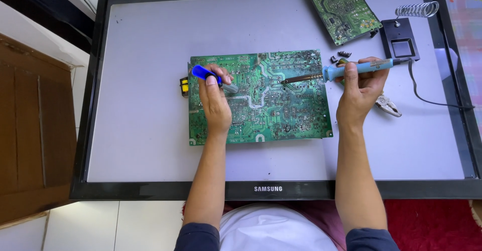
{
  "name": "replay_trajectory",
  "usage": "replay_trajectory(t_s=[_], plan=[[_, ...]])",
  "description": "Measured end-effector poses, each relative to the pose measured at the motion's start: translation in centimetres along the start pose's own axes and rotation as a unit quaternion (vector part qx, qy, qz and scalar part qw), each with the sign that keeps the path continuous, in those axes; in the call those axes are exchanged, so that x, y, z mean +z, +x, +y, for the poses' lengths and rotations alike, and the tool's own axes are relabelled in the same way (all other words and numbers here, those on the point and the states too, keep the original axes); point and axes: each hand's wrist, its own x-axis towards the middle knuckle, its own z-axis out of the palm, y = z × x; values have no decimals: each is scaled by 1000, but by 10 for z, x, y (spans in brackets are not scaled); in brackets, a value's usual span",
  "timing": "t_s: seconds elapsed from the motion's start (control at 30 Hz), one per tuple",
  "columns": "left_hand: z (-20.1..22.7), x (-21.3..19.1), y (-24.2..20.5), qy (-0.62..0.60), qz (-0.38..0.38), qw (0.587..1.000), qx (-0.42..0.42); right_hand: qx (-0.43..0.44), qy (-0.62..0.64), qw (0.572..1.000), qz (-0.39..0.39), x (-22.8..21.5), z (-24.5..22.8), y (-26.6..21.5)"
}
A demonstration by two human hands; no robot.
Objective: Using a soldering iron and a desoldering pump to remove solder from components on a printed circuit board.
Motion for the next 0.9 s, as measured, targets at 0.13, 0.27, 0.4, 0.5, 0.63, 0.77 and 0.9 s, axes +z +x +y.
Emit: replay_trajectory(t_s=[0.13, 0.27, 0.4, 0.5, 0.63, 0.77, 0.9], plan=[[1, -3, 1, -15, 3, 1000, -6, 1, -8, 1000, -6, 1, -2, 0], [2, -4, 1, -11, 3, 1000, -11, -34, -28, 999, 2, 6, -3, -5], [4, -2, 0, -11, 0, 1000, -20, -63, -36, 997, -1, 7, 8, -4], [4, -2, 1, -9, 1, 1000, -28, -53, -77, 994, -53, 13, -28, 5], [6, -4, 3, -12, 6, 999, -32, -74, -123, 983, -111, 29, -53, 21], [6, -3, 10, -55, 19, 997, -42, -96, -162, 966, -175, 47, -76, 33], [3, 0, 17, -225, 55, 969, -89, -69, -230, 945, -223, 55, -87, 37]])
